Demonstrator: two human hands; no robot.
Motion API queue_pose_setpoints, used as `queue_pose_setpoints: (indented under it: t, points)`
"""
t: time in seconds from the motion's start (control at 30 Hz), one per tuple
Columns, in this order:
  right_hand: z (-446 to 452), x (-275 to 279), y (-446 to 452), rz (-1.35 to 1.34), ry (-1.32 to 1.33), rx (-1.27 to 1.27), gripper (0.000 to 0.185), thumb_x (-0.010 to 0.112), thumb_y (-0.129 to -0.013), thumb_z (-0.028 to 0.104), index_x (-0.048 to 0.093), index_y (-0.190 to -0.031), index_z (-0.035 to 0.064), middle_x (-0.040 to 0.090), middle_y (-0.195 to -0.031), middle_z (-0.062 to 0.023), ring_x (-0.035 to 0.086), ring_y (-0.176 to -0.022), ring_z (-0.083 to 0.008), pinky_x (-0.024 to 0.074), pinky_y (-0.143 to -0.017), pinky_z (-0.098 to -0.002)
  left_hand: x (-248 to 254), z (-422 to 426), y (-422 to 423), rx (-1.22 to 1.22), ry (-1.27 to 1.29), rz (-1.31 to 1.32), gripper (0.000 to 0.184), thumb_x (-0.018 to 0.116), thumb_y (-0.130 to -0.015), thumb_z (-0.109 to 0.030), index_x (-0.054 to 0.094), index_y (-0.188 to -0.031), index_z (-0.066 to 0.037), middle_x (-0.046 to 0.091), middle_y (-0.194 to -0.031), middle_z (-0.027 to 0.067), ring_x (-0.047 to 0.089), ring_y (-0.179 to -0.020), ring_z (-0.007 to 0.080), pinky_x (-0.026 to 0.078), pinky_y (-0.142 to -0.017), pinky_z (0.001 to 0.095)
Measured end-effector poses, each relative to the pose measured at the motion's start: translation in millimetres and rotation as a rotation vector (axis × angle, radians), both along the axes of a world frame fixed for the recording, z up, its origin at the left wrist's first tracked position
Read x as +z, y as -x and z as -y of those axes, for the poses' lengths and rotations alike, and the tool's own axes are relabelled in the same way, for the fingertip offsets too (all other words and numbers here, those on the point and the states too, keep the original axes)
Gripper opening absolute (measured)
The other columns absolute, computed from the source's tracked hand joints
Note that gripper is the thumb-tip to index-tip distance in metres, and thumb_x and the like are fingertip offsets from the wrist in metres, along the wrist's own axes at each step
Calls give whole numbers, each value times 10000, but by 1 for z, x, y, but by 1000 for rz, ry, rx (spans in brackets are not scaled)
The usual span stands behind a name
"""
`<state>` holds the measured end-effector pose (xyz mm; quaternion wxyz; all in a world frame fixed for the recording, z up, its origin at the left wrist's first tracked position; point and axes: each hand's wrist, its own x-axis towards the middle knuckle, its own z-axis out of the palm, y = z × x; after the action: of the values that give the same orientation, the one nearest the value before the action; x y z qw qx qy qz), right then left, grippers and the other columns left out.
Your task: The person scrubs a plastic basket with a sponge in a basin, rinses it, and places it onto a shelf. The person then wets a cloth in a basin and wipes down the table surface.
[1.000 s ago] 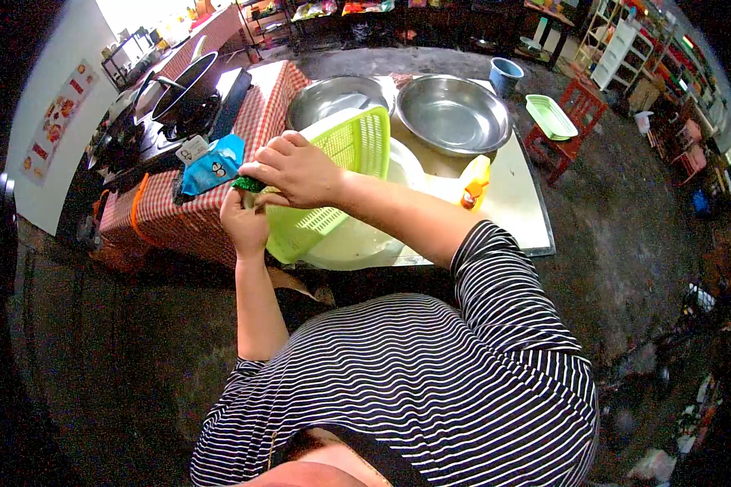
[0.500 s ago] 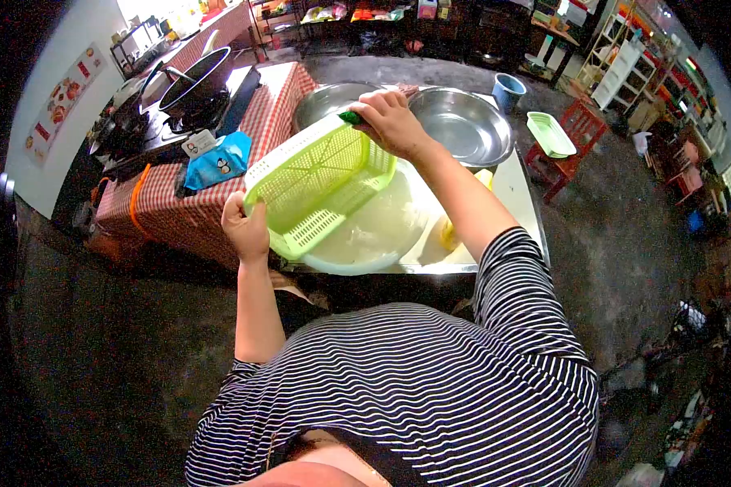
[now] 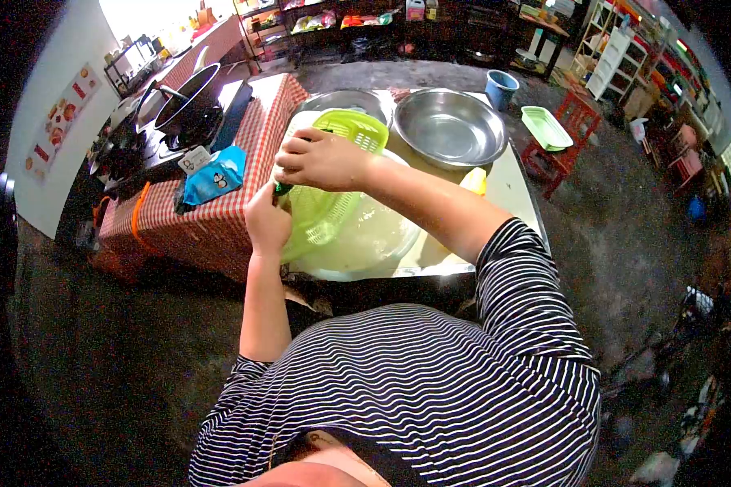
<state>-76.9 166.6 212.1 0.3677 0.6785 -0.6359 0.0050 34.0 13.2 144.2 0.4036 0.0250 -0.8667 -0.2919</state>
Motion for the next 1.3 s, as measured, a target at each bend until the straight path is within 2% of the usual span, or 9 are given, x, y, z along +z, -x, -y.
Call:
queue_pose_setpoints:
  t: [0.17, 0.4, 0.57, 0.7, 0.87, 1.0, 1.03, 1.27, 1.3]
  points:
    - [-3, 6, 15, -20, 39, 64, 381, 525, -794, 211, 588, -1167, 260, 549, -1144, 46, 506, -1122, -166, 380, -982, -367, -7, 9, -2, -143, -150, 18, 87, 545, -701, 20, 559, -786, 6, 522, -683, 210, 535, -625, 381, 433, -589, 415]
    - [-11, 16, 35, -36, 162, 6, 385, 550, -776, 219, 620, -1152, 260, 556, -1080, 33, 524, -1038, -162, 361, -932, -361, -22, 20, 7, -257, -267, 33, 147, 566, -695, 37, 420, -682, 20, 326, -613, 135, 362, -543, 176, 340, -516, 325]
    - [-21, 12, 62, 285, 295, 21, 389, 694, -768, 194, 649, -1154, 205, 595, -998, 1, 554, -948, -193, 369, -869, -359, -33, 18, 11, -342, -368, -12, 215, 577, -723, 48, 376, -664, 0, 256, -629, 62, 325, -590, 78, 291, -505, 283]
    - [-31, -3, 81, 550, 345, 28, 387, 720, -786, 206, 642, -1161, 152, 625, -977, -34, 579, -949, -231, 379, -862, -375, -51, 18, 11, -344, -441, -25, 230, 582, -746, 58, 378, -663, -10, 258, -638, 10, 304, -595, 67, 271, -511, 257]
    - [-45, -23, 86, 502, 429, -99, 403, 722, -801, 201, 620, -1186, 145, 636, -956, -34, 591, -931, -246, 381, -849, -389, -48, 11, 5, -311, -459, -86, 268, 605, -780, 54, 370, -671, -16, 255, -657, 8, 286, -613, 55, 259, -520, 240]
    - [-36, -11, 71, 409, 451, -84, 432, 719, -790, 231, 613, -1203, 164, 622, -962, -18, 583, -949, -221, 366, -855, -378, -20, 7, 10, -42, -90, -66, 141, 653, -799, -36, 515, -803, -7, 488, -667, 94, 494, -604, 235, 413, -595, 352]
    - [-32, 1, 58, 372, 446, -98, 435, 718, -786, 240, 614, -1202, 167, 619, -968, -15, 580, -955, -217, 362, -860, -376, -8, 6, 11, 29, -83, 25, 134, 629, -809, -96, 523, -850, -25, 561, -757, 180, 561, -734, 398, 440, -646, 458]
    - [20, 30, 0, 114, 409, -71, 392, 566, -850, 262, 584, -1239, 218, 576, -974, -3, 556, -953, -195, 369, -887, -377, 30, 10, 17, -33, -225, -161, 235, 653, -884, -211, 527, -822, -22, 512, -684, 155, 503, -610, 309, 422, -597, 383]
    - [23, 34, -9, 69, 354, -92, 410, 549, -842, 227, 569, -1252, 222, 564, -974, -10, 556, -954, -202, 376, -894, -380, 12, 21, 27, -89, -268, -182, 309, 649, -908, -273, 519, -796, -17, 471, -649, 116, 433, -587, 203, 389, -568, 334]
